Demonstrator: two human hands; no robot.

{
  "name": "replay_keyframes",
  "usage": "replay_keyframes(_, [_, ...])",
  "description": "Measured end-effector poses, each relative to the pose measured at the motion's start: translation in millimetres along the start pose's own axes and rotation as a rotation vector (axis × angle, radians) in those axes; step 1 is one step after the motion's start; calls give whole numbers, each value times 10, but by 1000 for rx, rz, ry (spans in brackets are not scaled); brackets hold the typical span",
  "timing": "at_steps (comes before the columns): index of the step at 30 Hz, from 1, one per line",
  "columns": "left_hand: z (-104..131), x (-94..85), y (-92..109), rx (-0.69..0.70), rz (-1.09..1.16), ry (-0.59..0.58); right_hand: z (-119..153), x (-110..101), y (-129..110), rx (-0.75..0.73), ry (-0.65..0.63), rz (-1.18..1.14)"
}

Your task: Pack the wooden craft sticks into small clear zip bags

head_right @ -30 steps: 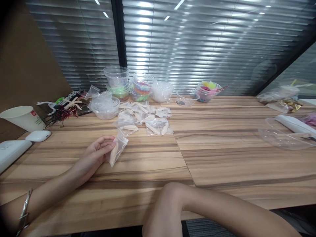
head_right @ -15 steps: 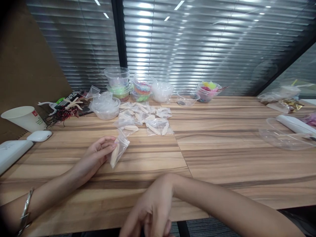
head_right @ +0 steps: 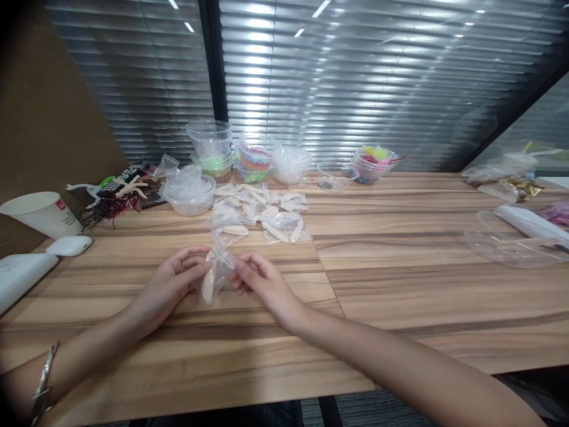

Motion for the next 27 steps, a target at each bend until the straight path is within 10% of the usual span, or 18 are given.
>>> replay_keyframes(10, [158, 231, 39, 64, -315, -340, 10, -67, -30, 0, 81, 104])
replay_keyframes(27, [127, 149, 28, 152, -510, -302, 34, -54, -16, -6, 2, 248])
Point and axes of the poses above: each hand's wrist, its own z-axis away from the middle knuckle, its own x-axis out of the palm, y = z × x, the point moved 5 cm from there along -z, towards the middle knuckle, and after that the axes turned 7 degrees about y, right-handed, at the moved point
